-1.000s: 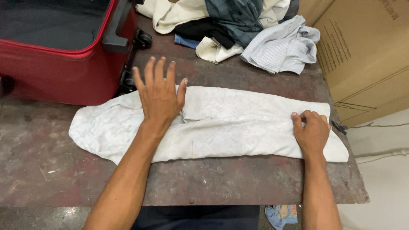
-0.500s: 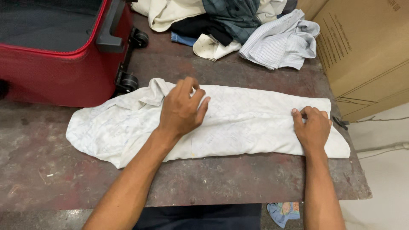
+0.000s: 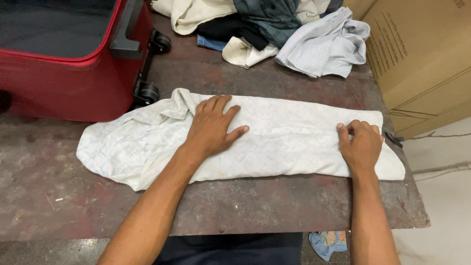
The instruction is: The person folds a white shirt and a blue plaid shirt on a table. They smooth and fold each shirt into a compact rectangle, then place the white shirt into an open red suitcase. The blue shirt is folded similarly and set aside.
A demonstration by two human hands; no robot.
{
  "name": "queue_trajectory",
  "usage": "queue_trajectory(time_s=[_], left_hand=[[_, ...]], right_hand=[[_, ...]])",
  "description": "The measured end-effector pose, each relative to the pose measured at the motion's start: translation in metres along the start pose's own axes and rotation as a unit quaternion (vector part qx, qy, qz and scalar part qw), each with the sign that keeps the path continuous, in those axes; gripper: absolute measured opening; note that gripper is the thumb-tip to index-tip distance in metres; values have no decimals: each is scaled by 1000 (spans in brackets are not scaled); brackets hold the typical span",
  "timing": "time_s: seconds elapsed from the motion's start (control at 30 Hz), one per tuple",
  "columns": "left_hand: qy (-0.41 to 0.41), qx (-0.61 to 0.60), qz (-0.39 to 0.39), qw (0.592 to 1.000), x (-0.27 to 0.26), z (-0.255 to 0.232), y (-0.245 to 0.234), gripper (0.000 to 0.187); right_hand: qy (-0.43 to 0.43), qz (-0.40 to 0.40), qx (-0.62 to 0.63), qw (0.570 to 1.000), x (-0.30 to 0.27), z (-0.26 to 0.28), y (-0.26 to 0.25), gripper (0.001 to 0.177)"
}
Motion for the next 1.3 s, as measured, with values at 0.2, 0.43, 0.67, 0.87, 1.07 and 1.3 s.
queue_trajectory(time_s=[0.2, 0.43, 0.67, 0.87, 1.07, 1.3], left_hand=[[-57, 7, 86, 995, 3, 6, 10, 72], [-32, 22, 70, 997, 4, 4, 4, 72], [-36, 28, 83, 996, 4, 6, 8, 72], [-52, 38, 102, 993, 8, 2, 9, 72], [-47, 30, 89, 995, 7, 5, 10, 72], [-47, 32, 93, 994, 7, 3, 8, 72]], right_hand=[[-20, -18, -1, 1000, 1, 7, -3, 22], [21, -96, 166, 981, 5, -40, -21, 20], [204, 29, 104, 973, 10, -112, -38, 27], [299, 158, 241, 910, 23, -130, -8, 30], [242, 39, 345, 906, 20, -130, 3, 24], [130, 64, -51, 988, 40, -73, -18, 30]])
Point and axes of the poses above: each hand's wrist, its own x-axis towards the middle knuckle, its own y-axis out of the palm, z = x × y, the point moved 2 cm from there along x, towards the middle knuckle, and after that the axes turned 10 degrees about -y, right-handed, at the moved point
